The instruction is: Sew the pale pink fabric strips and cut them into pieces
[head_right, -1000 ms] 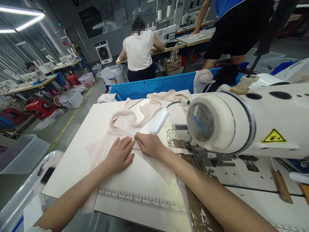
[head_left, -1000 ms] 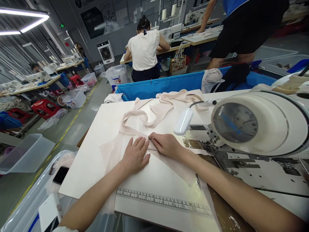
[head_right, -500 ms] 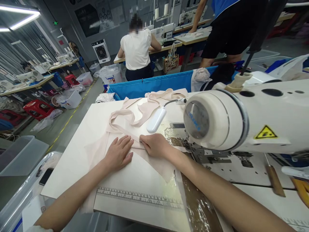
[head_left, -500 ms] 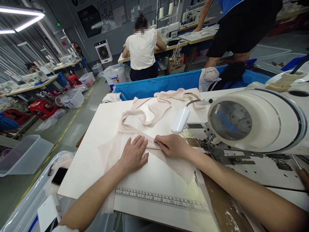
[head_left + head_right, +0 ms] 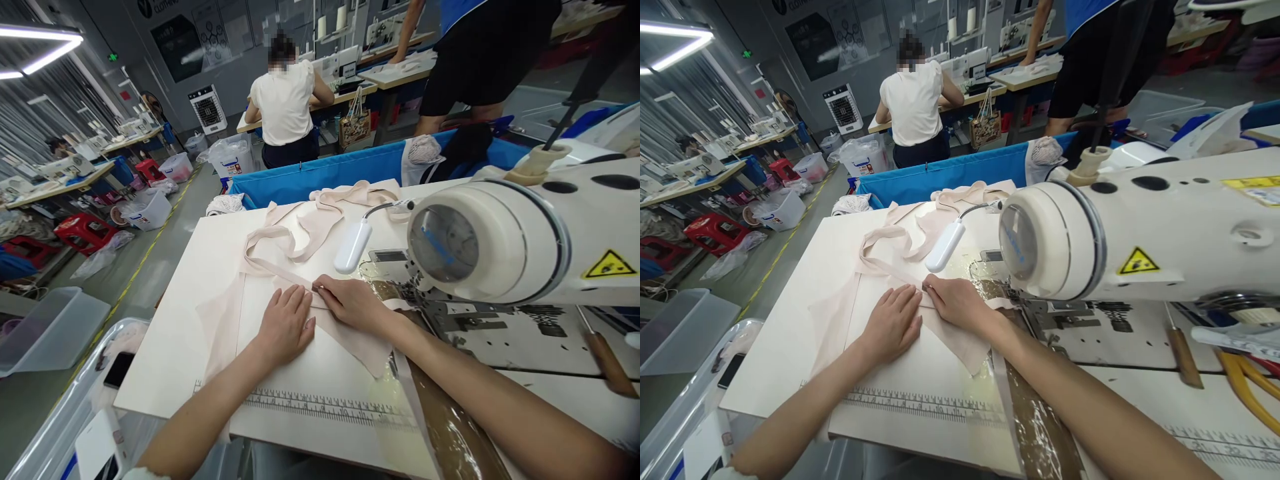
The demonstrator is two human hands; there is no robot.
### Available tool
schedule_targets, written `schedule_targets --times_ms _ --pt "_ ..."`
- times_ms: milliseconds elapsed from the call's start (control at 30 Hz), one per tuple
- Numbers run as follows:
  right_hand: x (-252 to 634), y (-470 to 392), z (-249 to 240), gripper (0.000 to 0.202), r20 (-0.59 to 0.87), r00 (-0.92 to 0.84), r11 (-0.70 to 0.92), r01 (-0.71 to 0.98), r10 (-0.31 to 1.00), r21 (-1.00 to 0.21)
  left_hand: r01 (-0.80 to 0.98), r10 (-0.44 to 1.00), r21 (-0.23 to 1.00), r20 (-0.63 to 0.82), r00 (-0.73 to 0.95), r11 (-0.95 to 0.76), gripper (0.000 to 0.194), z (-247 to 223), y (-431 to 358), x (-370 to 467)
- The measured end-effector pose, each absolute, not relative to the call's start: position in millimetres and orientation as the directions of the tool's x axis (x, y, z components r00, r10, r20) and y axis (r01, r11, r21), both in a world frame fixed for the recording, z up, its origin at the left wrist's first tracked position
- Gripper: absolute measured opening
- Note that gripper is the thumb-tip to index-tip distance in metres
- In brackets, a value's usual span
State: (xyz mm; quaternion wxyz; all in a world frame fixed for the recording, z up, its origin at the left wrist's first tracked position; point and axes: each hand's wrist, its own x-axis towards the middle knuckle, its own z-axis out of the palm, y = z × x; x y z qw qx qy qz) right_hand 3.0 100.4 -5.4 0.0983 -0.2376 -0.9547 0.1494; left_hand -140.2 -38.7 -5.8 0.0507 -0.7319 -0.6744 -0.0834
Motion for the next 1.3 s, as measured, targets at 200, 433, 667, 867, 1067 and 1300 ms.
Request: schedule_targets --times_ms 200,433,667,867,1067,1300 --pt "0.0 100.8 -1.8 0.024 0.100 -0.874 0.847 0.424 0.476 -0.319 0.993 0.970 0.019 0.218 0.111 -0.118 0.045 -8.7 -38.5 -144.1" --pt "-5.7 99.1 -1.0 0.022 0.093 -0.890 0.870 0.408 0.447 -0.275 0.991 0.961 -0.014 0.241 0.134 -0.134 0.046 -10.3 -38.5 -145.3" --pt "19.7 103.8 1.6 0.022 0.093 -0.920 0.908 0.353 0.380 -0.225 0.992 0.959 -0.018 0.252 0.127 -0.126 0.044 -12.3 -38.8 -145.7" --pt "34.3 105.4 2.0 0.024 0.120 -0.922 0.915 0.337 0.369 -0.224 0.989 0.968 0.005 0.204 0.144 -0.148 0.042 -3.1 -37.4 -148.4" --pt "33.2 101.6 -3.6 0.022 0.158 -0.911 0.904 0.333 0.382 -0.267 0.973 0.959 -0.015 0.169 0.229 -0.230 0.041 7.2 -28.1 -134.5" --pt "31.9 104.3 -4.0 0.027 0.175 -0.890 0.879 0.352 0.421 -0.322 0.971 0.955 -0.054 0.177 0.238 -0.232 0.049 -5.0 -33.7 -128.1"
